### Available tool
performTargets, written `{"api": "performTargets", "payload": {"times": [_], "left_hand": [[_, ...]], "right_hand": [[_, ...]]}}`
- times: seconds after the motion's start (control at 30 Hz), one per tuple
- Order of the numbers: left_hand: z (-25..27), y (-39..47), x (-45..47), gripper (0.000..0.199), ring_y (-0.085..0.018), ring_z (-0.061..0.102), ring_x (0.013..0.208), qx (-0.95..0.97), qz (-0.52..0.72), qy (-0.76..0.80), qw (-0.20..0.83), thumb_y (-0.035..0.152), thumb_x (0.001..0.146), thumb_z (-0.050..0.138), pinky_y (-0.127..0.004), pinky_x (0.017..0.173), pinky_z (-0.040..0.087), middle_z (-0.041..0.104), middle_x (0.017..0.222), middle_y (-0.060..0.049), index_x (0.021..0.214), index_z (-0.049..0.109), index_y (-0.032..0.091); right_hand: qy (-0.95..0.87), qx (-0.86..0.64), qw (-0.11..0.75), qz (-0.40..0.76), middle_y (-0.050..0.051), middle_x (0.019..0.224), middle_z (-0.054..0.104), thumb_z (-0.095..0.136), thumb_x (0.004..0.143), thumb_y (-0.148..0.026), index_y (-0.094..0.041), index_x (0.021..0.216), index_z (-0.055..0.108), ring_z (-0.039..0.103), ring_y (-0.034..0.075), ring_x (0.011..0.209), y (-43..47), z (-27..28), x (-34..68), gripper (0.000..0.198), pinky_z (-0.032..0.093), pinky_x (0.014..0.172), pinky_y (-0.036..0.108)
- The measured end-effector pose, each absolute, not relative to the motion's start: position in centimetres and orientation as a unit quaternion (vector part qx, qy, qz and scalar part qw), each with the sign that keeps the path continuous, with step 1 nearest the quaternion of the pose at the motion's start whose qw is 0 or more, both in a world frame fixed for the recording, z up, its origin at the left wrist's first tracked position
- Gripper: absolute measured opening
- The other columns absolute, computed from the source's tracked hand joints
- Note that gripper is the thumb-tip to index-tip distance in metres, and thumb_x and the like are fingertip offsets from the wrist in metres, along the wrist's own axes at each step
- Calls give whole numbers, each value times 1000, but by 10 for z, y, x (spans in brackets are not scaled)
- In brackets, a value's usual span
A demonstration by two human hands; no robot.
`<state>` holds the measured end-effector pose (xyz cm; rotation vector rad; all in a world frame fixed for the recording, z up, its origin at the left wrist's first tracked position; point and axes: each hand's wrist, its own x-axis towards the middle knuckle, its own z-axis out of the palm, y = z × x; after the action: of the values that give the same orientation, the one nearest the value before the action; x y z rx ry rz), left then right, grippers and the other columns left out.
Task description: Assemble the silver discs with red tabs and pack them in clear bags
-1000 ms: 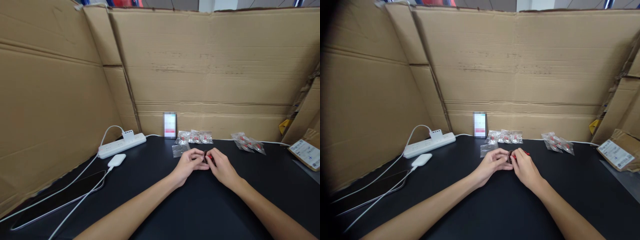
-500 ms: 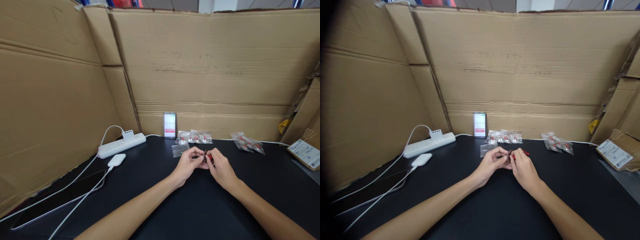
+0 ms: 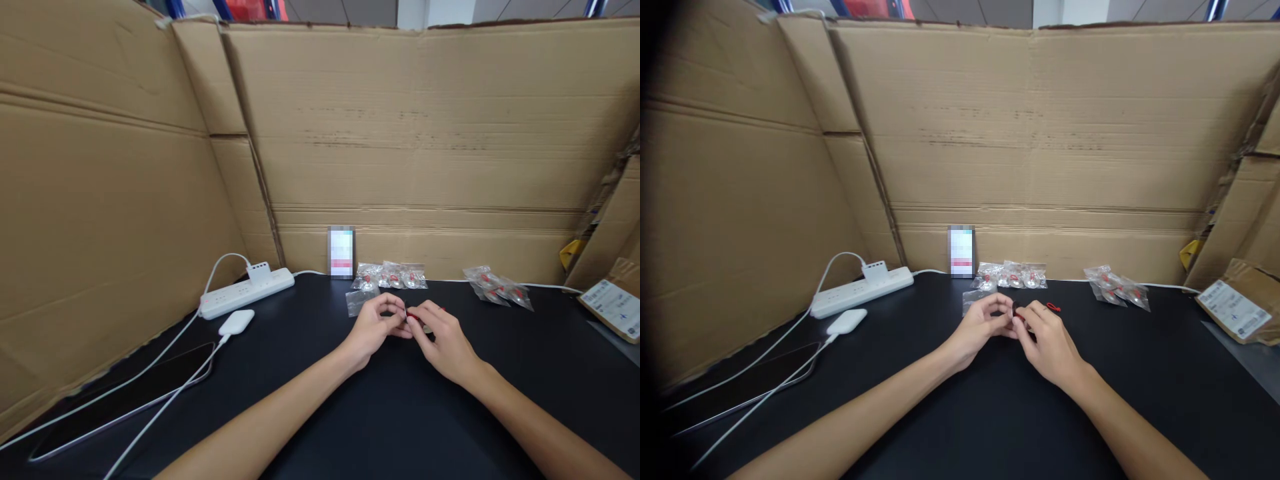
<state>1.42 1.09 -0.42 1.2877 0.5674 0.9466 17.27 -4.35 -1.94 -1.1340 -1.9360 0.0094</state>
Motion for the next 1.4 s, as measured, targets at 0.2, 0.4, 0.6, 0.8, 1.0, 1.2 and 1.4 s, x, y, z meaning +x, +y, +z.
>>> {"api": "performTargets", "payload": {"times": [0.2, 0.4, 0.6, 0.8, 1.0, 1.2, 1.4], "left_hand": [[0, 12, 13, 27, -10, 61, 59, 585, 424, 250, 644, 27, 73, 74, -26, 59, 52, 56, 76, 1, 82, 51, 15], [-1, 14, 12, 27, -9, 58, 54, 604, 394, 227, 654, 23, 73, 71, -26, 55, 50, 54, 76, 3, 83, 47, 17], [3, 17, 10, 31, -7, 53, 53, 616, 397, 235, 639, 28, 72, 72, -26, 54, 51, 52, 76, 4, 80, 45, 18], [-1, 23, 9, 31, -6, 50, 49, 636, 409, 269, 597, 36, 73, 71, -22, 47, 46, 51, 74, 4, 80, 47, 18], [-3, 19, 9, 32, -11, 54, 58, 741, 381, 305, 462, 47, 86, 54, -22, 52, 45, 59, 73, -2, 86, 62, 16], [-6, 18, 9, 28, -13, 56, 60, 801, 326, 304, 399, 40, 86, 54, -23, 56, 40, 64, 70, -3, 80, 65, 15], [-7, 31, -3, 28, -15, 54, 61, 843, 289, 366, 267, 36, 88, 49, -25, 57, 34, 63, 66, -3, 76, 65, 16]], "right_hand": [[-757, -455, 468, 36, 7, 96, 61, 55, 90, -26, -21, 102, 64, 61, 19, 85, -42, -13, 173, 16, 51, 77, 33], [-708, -458, 519, 138, 7, 104, 66, 65, 82, -29, -23, 121, 56, 66, 19, 86, -39, -12, 174, 41, 54, 81, 35], [-679, -450, 555, 171, 6, 96, 65, 68, 78, -28, -21, 112, 60, 64, 16, 76, -34, -17, 173, 35, 55, 74, 32], [-692, -454, 546, 130, 6, 95, 62, 68, 78, -26, -21, 110, 61, 60, 16, 73, -36, -14, 173, 33, 54, 68, 31], [-732, -458, 503, 46, 6, 96, 61, 67, 80, -27, -22, 115, 60, 58, 17, 74, -41, -11, 174, 36, 52, 71, 33], [-774, -431, 459, 61, 6, 101, 62, 63, 85, -27, -22, 119, 58, 61, 18, 86, -41, -10, 177, 35, 51, 78, 31], [-739, -537, 406, 3, 6, 88, 63, 48, 92, -24, -19, 97, 67, 59, 17, 73, -21, -17, 224, 20, 48, 69, 31]]}}
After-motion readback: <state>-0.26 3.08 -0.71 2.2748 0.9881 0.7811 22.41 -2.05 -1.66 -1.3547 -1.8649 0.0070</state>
